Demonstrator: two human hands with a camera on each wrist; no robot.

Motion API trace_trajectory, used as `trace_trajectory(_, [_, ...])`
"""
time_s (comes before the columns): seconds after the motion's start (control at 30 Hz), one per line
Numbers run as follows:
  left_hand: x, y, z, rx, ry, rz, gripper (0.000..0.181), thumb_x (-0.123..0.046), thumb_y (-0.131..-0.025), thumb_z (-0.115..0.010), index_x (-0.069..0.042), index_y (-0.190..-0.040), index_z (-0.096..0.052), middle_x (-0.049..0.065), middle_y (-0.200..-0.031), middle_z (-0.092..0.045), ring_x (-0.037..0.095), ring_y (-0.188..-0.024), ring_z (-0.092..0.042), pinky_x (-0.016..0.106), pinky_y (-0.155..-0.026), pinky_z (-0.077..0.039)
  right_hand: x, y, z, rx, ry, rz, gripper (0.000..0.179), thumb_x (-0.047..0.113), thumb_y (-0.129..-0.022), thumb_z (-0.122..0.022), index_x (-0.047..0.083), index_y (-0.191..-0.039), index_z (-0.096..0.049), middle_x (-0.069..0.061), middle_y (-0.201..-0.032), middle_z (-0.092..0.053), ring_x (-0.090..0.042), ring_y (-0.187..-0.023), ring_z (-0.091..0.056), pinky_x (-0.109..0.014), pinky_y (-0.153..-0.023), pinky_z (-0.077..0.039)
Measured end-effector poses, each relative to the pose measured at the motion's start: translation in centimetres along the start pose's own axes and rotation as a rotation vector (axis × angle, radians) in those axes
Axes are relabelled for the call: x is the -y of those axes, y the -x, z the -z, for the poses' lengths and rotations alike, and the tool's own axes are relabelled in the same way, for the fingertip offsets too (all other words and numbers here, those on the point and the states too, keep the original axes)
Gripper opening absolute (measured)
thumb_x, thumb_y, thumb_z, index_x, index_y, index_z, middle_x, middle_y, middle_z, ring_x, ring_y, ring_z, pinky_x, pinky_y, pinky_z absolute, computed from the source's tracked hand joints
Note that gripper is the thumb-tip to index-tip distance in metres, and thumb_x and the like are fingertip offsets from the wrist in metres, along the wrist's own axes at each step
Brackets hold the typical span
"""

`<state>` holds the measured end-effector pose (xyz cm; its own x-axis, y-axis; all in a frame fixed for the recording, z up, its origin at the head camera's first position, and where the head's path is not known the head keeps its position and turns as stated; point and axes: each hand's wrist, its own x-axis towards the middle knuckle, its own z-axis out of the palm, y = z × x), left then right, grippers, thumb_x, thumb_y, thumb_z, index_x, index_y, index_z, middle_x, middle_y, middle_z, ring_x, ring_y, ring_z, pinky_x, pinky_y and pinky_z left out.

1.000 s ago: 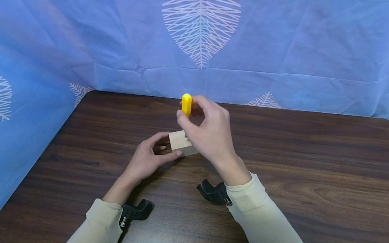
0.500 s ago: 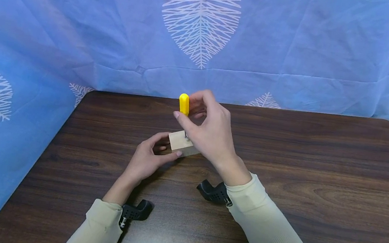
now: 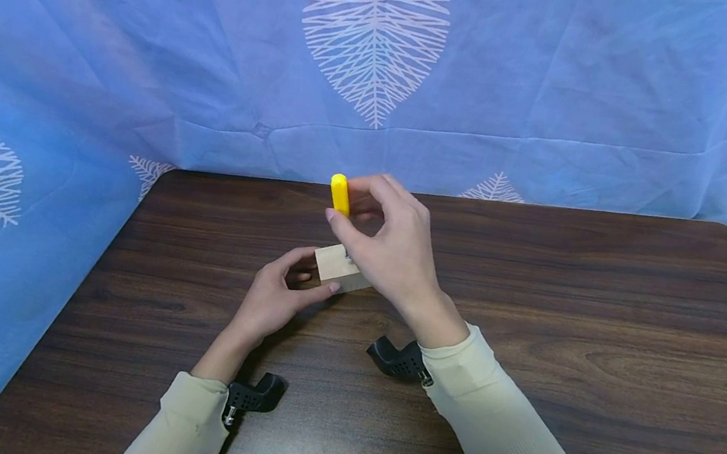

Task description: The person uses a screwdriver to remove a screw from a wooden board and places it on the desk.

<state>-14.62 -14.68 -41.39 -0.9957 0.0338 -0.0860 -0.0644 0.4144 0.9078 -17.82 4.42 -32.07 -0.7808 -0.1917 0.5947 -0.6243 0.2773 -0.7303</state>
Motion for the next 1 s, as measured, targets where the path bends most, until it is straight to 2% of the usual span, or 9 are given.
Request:
trace_trajectory(0.13, [-0.01, 0.04, 0.01, 0.001, 0.0, 0.007, 0.06, -0.029, -0.093, -0.088, -0.023, -0.147, -0.063, 0.009, -0.147, -0.065, 0.032, -0.136, -0.062, 0.052, -0.116, -0.051, -0.07, 0.03, 0.01, -0.01, 0.02, 0.017, 0.025, 0.01, -0.09, -0.086, 0.006, -0.114, -0.078, -0.006, -0.103, -0.073, -0.016, -0.091, -0.073, -0.029, -0.084, -0.064])
trace_trajectory(0.37, [-0.24, 0.16, 0.0, 0.0, -0.003, 0.016, 0.059, -0.029, -0.093, -0.087, -0.023, -0.147, -0.063, 0.007, -0.146, -0.065, 0.032, -0.135, -0.062, 0.051, -0.115, -0.052, -0.18, -0.08, -0.04, -0.008, 0.002, 0.01, 0.035, 0.009, -0.091, -0.083, 0.007, -0.125, -0.072, -0.007, -0.102, -0.076, -0.016, -0.09, -0.074, -0.031, -0.083, -0.063])
trace_trajectory(0.67, [-0.18, 0.09, -0.01, 0.0, -0.015, 0.002, 0.059, -0.028, -0.093, -0.087, -0.023, -0.147, -0.063, 0.008, -0.147, -0.065, 0.031, -0.136, -0.062, 0.051, -0.116, -0.052, -0.15, -0.04, 0.05, -0.007, -0.024, 0.007, 0.032, 0.004, -0.09, -0.078, 0.008, -0.121, -0.071, -0.006, -0.103, -0.076, -0.016, -0.09, -0.071, -0.034, -0.083, -0.062])
trace_trajectory(1.0, [-0.32, 0.19, 0.05, -0.001, -0.017, 0.017, 0.059, -0.029, -0.093, -0.087, -0.024, -0.147, -0.063, 0.007, -0.147, -0.065, 0.032, -0.136, -0.062, 0.051, -0.116, -0.052, 0.0, -0.06, 0.23, -0.029, -0.034, 0.015, 0.032, 0.004, -0.09, -0.079, 0.005, -0.121, -0.071, -0.008, -0.102, -0.077, -0.017, -0.089, -0.071, -0.031, -0.082, -0.062])
